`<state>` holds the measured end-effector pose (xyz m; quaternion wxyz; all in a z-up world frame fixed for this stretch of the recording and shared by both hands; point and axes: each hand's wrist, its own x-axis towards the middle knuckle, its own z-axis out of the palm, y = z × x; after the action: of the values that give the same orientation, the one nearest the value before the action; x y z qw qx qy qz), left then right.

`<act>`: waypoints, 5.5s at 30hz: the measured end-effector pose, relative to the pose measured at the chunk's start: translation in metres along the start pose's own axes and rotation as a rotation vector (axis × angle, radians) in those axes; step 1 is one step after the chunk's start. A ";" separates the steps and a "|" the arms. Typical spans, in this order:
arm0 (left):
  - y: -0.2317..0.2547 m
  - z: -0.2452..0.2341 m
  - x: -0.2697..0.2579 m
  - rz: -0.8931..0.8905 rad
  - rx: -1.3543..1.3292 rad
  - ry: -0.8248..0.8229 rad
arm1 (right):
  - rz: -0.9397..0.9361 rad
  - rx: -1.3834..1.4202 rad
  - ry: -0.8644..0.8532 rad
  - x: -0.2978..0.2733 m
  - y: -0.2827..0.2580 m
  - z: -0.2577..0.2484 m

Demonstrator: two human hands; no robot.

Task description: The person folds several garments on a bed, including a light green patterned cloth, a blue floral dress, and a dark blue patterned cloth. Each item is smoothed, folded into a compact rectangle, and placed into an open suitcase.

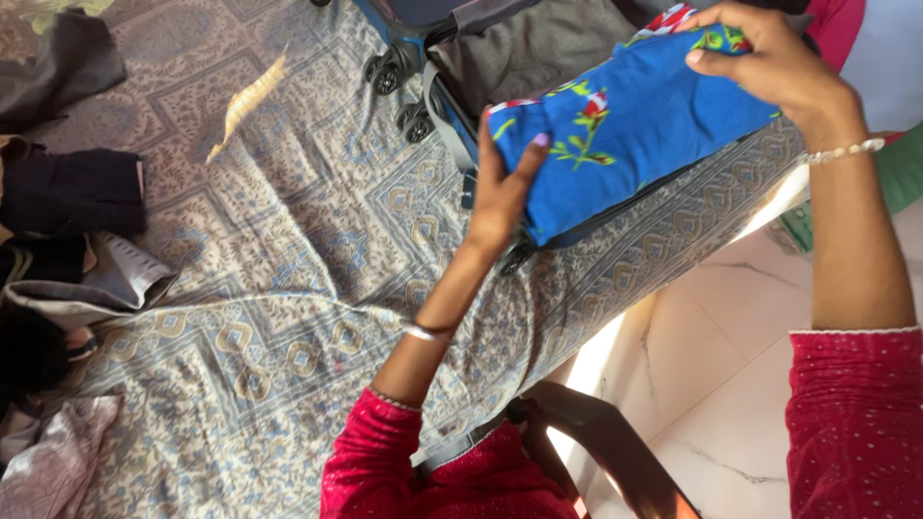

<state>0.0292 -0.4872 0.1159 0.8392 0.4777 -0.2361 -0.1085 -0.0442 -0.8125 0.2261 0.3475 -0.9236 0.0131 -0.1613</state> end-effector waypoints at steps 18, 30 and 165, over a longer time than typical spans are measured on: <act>-0.042 0.069 0.143 -0.215 0.195 -0.217 | 0.275 0.322 0.267 0.004 0.125 -0.043; -0.217 0.179 0.390 -0.053 0.664 0.062 | 0.074 -0.444 0.713 -0.001 0.263 -0.025; 0.286 -0.587 -0.280 0.252 1.865 1.054 | -0.685 0.079 -0.172 -0.007 -0.431 0.705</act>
<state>0.0680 0.2165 0.0239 0.1454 0.8877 0.1181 0.4206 0.1281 -0.0351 0.0044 0.3085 -0.8704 -0.3331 -0.1906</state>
